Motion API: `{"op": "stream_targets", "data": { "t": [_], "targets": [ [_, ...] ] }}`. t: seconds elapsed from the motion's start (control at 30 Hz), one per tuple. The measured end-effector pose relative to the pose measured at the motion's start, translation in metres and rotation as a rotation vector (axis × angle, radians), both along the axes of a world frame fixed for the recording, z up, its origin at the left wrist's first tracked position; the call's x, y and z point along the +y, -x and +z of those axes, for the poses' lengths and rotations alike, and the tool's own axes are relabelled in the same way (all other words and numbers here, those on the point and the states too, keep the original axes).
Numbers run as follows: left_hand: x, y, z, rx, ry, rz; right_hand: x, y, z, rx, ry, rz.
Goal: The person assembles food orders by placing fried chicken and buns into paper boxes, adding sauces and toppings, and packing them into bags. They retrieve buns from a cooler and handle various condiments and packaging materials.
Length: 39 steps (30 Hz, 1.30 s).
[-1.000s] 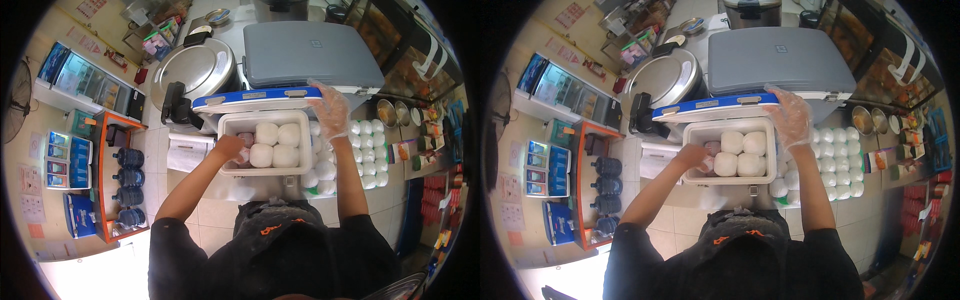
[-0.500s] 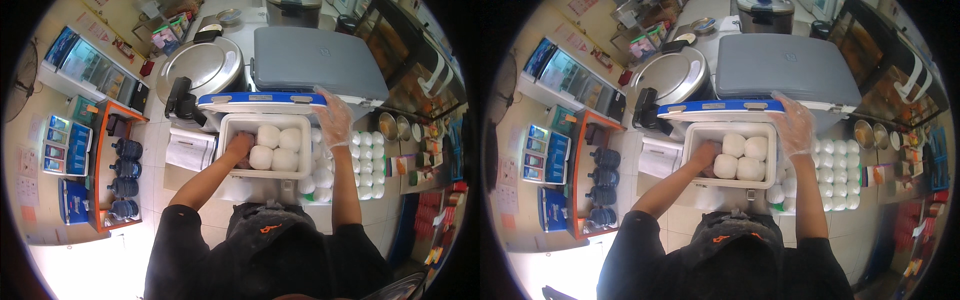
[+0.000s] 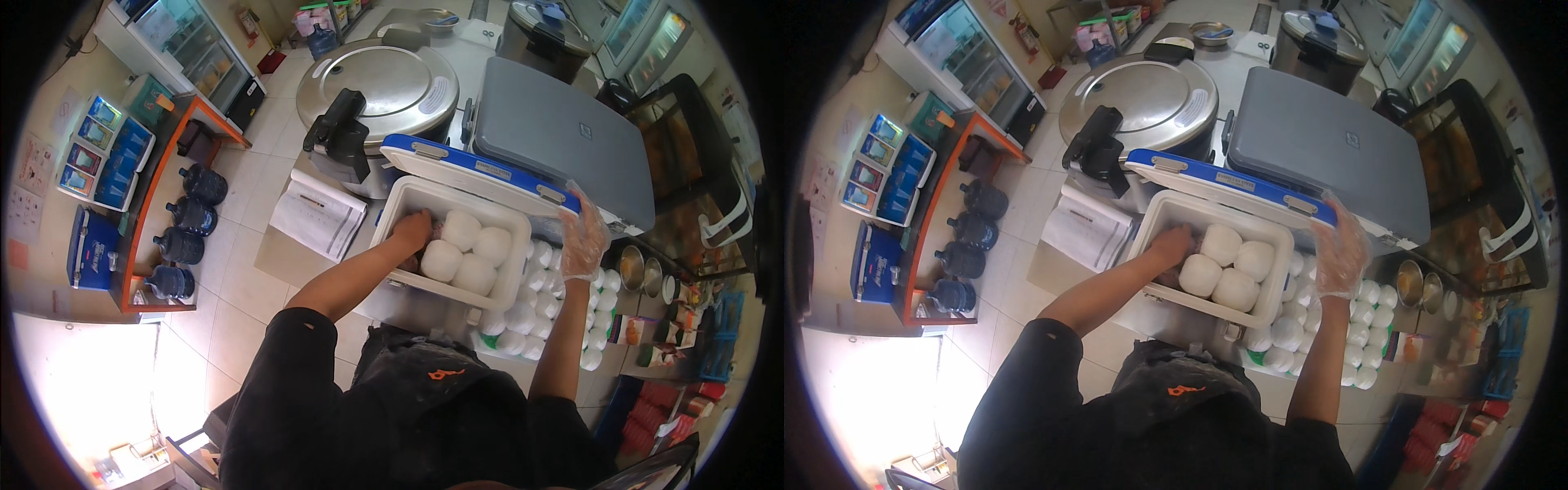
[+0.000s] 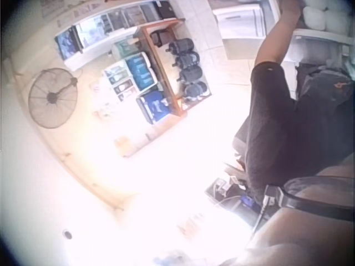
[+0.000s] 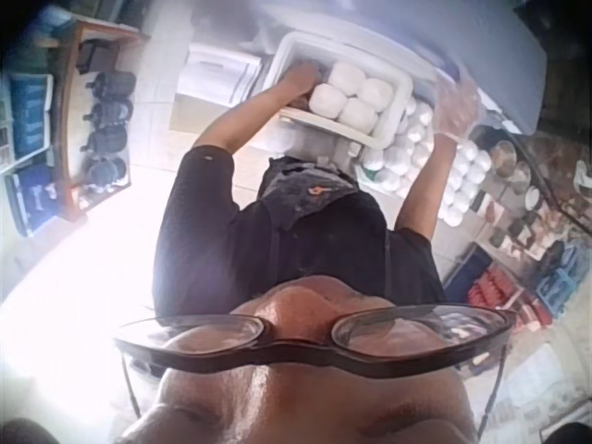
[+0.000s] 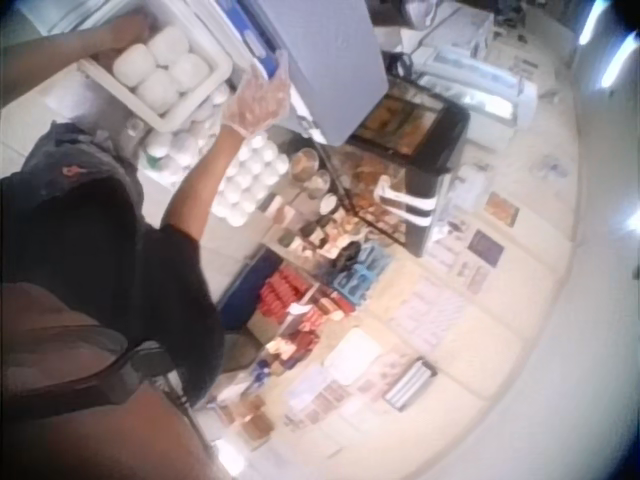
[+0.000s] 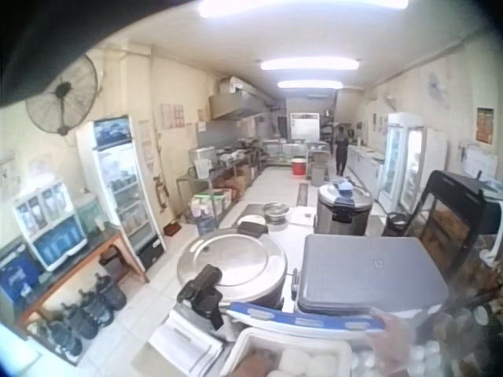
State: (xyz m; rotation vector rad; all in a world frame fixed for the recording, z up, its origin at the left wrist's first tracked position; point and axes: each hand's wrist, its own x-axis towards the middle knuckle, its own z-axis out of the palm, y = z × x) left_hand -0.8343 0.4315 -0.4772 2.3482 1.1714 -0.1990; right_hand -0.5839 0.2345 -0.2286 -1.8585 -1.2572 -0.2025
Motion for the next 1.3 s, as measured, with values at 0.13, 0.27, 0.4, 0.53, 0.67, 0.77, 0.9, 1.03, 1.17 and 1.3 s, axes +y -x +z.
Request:
{"op": "stream_targets", "data": {
  "t": [0.13,0.27,0.4,0.53,0.67,0.77,0.9,1.03,1.17,1.3],
  "targets": [
    [-0.006,0.008,0.041,-0.002,-0.127,-0.113,0.000,0.000,-0.002,0.057,-0.001,0.003],
    [-0.019,0.061,0.134,-0.297,-0.066,-0.040,-0.004,0.002,0.000,-0.026,0.039,-0.017],
    [-0.045,0.129,0.207,-0.551,0.346,0.117,-0.008,0.015,0.003,-0.048,0.070,-0.011],
    [-0.082,0.156,0.209,-0.795,1.058,0.249,-0.041,0.022,-0.005,0.016,0.163,0.043],
    [-0.134,0.145,0.233,-0.853,1.238,-0.076,-0.089,0.038,-0.028,-0.090,0.214,0.197],
    [-0.164,0.125,0.241,-0.814,1.407,-0.099,-0.116,0.055,-0.062,-0.107,0.422,0.182],
    [-0.182,0.061,0.232,-0.729,1.425,-0.183,-0.174,0.065,-0.090,0.109,0.465,0.218],
    [-0.234,-0.030,0.236,-0.744,1.329,-0.181,-0.243,0.024,-0.094,0.608,0.420,0.126],
    [-0.294,-0.151,0.194,-0.666,0.903,-0.376,-0.320,-0.027,-0.101,1.507,-0.012,0.378],
    [-0.367,-0.295,0.114,-0.519,0.534,-0.685,-0.387,-0.117,-0.157,1.496,-0.076,0.143]
  ]
}}
